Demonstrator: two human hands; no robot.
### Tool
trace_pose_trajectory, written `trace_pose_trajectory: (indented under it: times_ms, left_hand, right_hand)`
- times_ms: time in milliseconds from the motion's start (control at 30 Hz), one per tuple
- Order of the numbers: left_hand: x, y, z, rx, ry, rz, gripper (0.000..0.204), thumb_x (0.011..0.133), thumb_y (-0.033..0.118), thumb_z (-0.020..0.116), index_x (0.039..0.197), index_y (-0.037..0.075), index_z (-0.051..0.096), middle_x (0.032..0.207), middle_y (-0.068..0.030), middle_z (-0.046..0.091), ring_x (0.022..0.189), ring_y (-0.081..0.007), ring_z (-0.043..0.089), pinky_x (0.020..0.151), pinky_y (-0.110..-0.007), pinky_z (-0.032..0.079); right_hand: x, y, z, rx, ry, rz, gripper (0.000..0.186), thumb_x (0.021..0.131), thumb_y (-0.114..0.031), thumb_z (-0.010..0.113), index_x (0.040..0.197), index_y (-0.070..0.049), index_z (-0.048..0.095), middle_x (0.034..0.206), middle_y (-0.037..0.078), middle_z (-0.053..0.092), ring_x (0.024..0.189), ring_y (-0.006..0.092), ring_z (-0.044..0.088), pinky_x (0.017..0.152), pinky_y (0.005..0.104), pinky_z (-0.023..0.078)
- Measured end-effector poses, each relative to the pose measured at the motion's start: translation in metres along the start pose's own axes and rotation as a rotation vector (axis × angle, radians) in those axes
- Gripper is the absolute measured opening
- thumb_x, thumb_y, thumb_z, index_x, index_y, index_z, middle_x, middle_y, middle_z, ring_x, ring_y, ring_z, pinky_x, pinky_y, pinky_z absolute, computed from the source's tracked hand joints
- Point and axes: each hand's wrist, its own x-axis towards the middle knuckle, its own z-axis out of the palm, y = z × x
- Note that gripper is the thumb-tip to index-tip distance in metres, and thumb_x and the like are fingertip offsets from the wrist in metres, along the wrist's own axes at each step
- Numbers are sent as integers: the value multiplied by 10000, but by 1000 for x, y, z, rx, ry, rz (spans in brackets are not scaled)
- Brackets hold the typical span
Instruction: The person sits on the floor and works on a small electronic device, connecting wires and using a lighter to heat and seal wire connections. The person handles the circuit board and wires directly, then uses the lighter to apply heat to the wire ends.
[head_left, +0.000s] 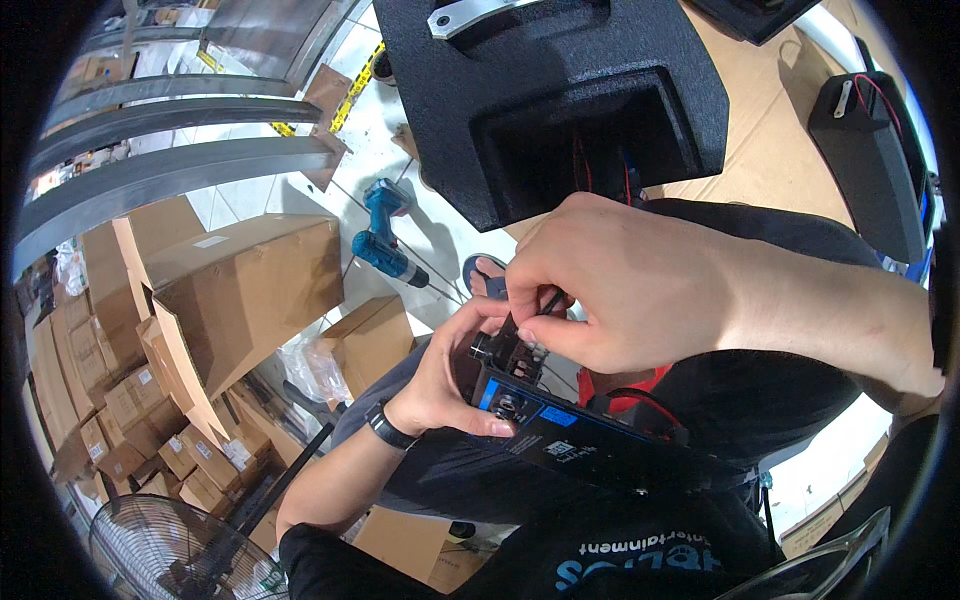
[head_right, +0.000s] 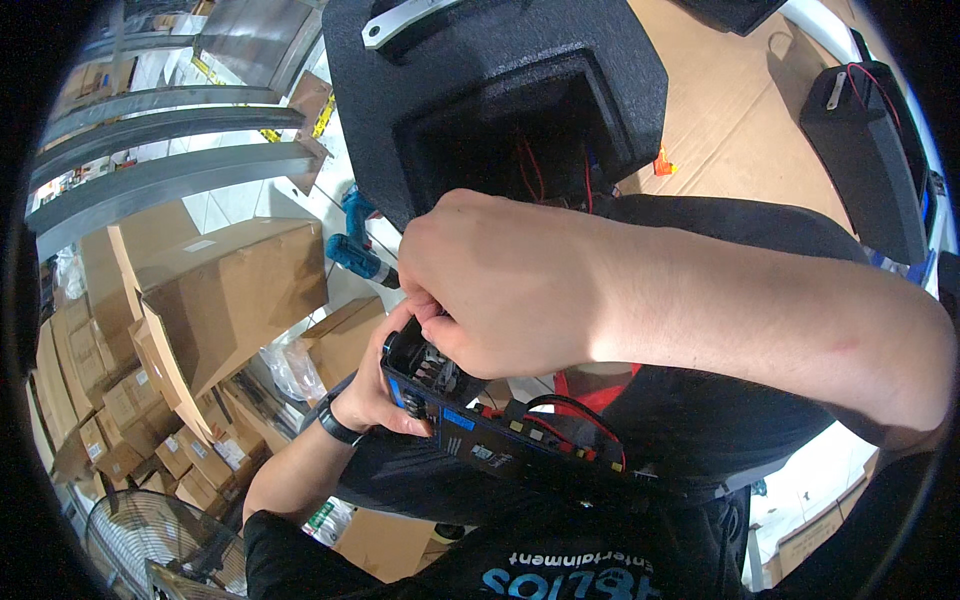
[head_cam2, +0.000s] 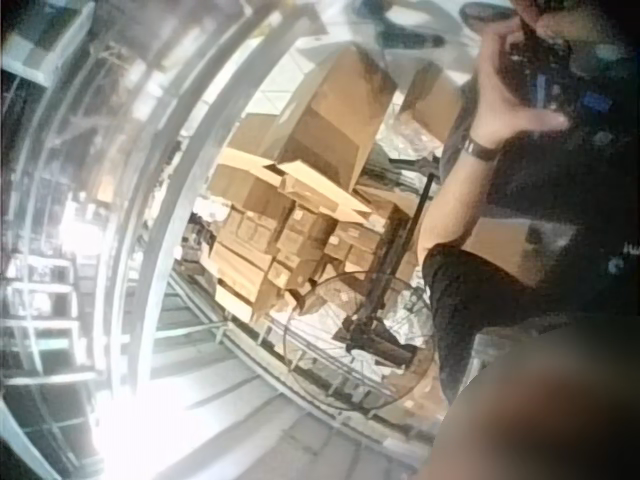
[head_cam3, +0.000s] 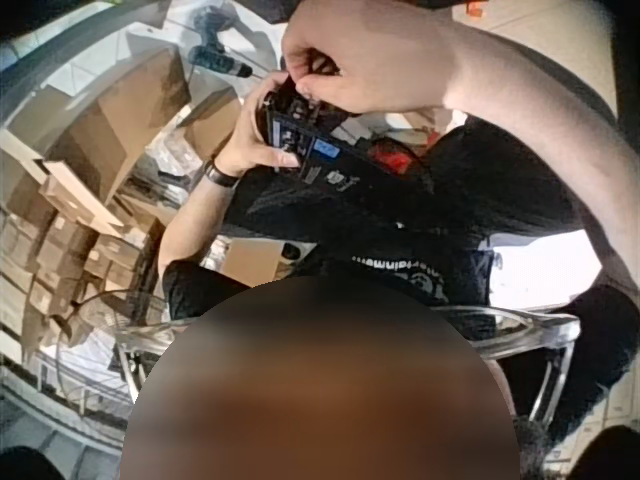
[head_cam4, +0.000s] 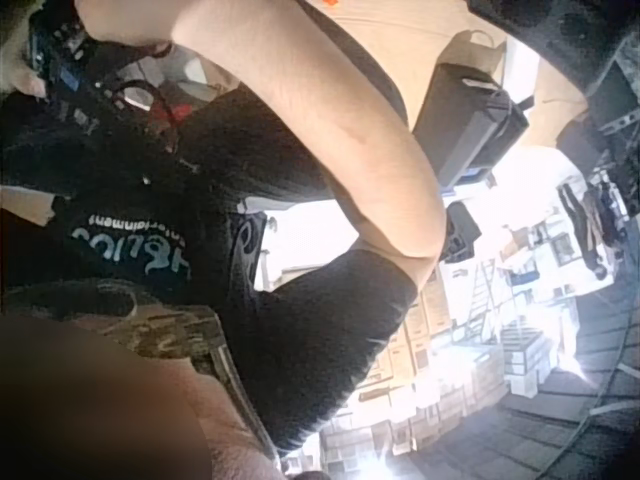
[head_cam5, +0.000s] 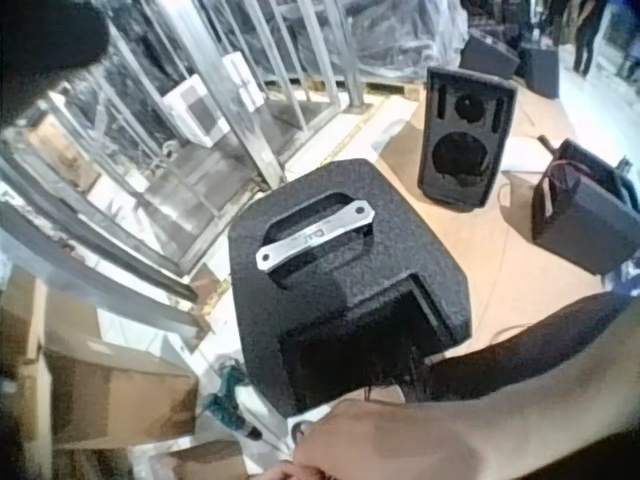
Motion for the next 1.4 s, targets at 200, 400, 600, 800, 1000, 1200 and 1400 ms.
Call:
trace_pose_trajectory:
  times_ms: [200,400,600,800,1000,1200,1400]
  left_hand:
    - [0,1,6,-2,-1,50,1014,588,210,989,1432,38,455,1369,-103,583,1298,-198,537,1131,-366,388]
    - [0,-5,4,-33,-5,2,1113,566,202,992,1482,30,383,1400,-117,567,1313,-214,547,1133,-375,408]
    - [0,-8,-1,-17,-19,-63,1339,515,176,996,1594,-2,224,1481,-150,518,1341,-247,560,1154,-404,428]
    - [2,-9,3,-4,-9,-28,1212,542,192,990,1536,17,320,1435,-125,548,1314,-220,560,1134,-384,423]
    - [6,-7,3,33,-56,75,1007,587,195,988,1435,45,465,1348,-98,603,1258,-197,574,1105,-366,424]
    - [3,-7,4,76,-54,48,1042,578,185,992,1456,31,453,1341,-92,609,1262,-190,572,1123,-366,404]
    - [3,-11,10,-4,-45,-34,1059,573,190,998,1464,33,447,1330,-89,616,1257,-188,573,1121,-362,403]
  right_hand:
    - [-3,-3,-2,13,-51,67,152,910,-172,710,893,-22,725,850,99,703,945,285,678,969,413,492]
    - [-5,-1,0,41,-47,72,169,919,-179,708,911,-13,739,876,114,711,950,276,680,990,409,488]
    - [-8,1,5,68,7,104,184,926,-191,702,912,-12,740,863,111,708,932,276,686,1006,405,476]
    - [-13,6,5,74,-36,120,196,935,-194,689,935,-2,728,927,131,686,1008,268,664,1028,422,469]
    - [-10,4,3,-136,-95,-31,213,942,-193,687,963,18,714,962,141,681,1043,259,665,995,403,504]
    - [-12,-3,-9,42,-171,150,222,944,-189,694,965,32,709,1003,152,689,1015,254,697,932,379,544]
    - [-12,-1,-7,-36,-240,168,224,926,-191,695,979,25,723,975,156,694,970,236,716,854,353,554]
